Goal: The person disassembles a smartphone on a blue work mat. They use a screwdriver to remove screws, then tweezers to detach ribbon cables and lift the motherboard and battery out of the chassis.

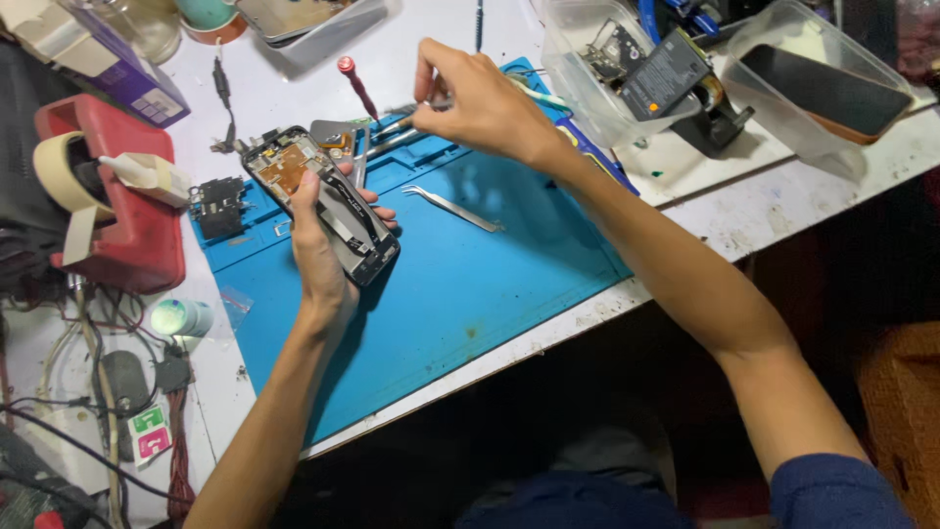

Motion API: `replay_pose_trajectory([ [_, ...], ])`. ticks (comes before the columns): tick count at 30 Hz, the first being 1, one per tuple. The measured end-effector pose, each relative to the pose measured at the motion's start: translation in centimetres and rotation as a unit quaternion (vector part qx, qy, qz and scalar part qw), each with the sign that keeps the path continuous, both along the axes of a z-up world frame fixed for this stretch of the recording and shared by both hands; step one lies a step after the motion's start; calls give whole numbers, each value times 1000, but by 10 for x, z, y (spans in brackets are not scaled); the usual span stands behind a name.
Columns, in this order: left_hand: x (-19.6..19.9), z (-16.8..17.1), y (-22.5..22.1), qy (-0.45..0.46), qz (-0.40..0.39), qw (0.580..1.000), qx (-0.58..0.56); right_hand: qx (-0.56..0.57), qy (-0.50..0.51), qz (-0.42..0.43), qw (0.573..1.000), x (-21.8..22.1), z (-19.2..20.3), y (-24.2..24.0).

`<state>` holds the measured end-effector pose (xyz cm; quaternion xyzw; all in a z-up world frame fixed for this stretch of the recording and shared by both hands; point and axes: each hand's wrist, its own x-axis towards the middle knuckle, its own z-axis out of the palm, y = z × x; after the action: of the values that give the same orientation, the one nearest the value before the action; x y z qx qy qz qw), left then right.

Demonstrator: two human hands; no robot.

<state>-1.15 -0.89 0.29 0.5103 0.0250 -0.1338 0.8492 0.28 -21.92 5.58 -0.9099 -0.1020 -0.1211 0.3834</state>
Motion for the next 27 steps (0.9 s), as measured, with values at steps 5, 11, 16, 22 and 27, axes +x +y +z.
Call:
replay_pose_trajectory([
  [5,5,0,2,17,4,1000,-12,-79,158,45,983,-9,3,-9],
  [11,11,-8,2,5,10,999,-35,-33,164,138,976,-16,8,7],
  [16,15,-12,3,-5,26,999,-32,-60,124,144,980,-18,-7,5],
  [22,16,-18,1,-12,27,999,-33,-32,126,146,981,-30,-5,-3],
  [27,14,-18,0,-50,1,999,-21,-38,136,184,973,-35,5,9],
])
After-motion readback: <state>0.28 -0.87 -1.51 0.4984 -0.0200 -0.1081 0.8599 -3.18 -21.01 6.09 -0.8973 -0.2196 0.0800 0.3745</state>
